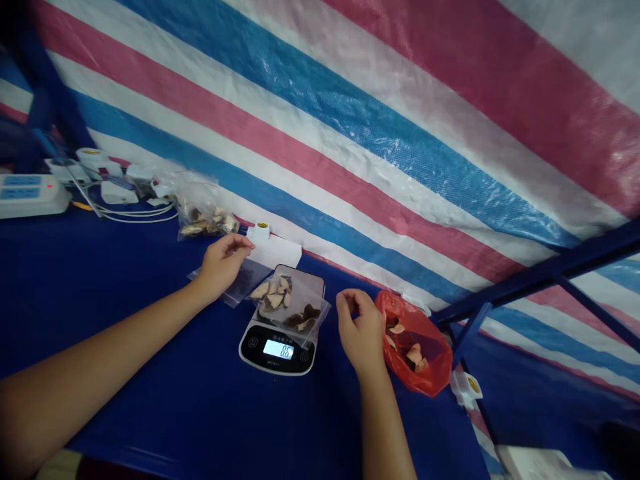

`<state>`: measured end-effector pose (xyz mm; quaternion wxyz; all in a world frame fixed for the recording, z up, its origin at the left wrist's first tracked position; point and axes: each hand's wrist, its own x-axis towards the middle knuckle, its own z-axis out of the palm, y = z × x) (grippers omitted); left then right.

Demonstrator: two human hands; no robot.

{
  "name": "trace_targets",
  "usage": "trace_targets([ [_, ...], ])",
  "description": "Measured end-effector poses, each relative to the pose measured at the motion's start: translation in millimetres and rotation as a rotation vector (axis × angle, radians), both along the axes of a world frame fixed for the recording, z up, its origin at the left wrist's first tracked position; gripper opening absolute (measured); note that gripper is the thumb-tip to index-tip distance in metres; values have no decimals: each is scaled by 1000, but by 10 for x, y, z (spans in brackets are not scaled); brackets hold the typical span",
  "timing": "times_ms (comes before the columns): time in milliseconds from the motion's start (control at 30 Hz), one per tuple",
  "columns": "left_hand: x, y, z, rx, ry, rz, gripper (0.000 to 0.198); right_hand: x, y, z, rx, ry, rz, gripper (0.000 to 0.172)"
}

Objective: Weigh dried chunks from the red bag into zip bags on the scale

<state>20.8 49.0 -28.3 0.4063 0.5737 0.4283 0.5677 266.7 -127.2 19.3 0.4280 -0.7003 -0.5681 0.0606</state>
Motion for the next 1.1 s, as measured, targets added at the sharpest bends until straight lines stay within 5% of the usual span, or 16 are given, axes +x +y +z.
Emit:
trace_targets([
  [333, -5, 8, -22, 9, 13, 2, 12, -143, 0, 1, 3, -110, 123, 14],
  [1100, 6, -2, -16, 1, 39, 6, 12, -294, 8, -21, -47, -138, 165, 21],
])
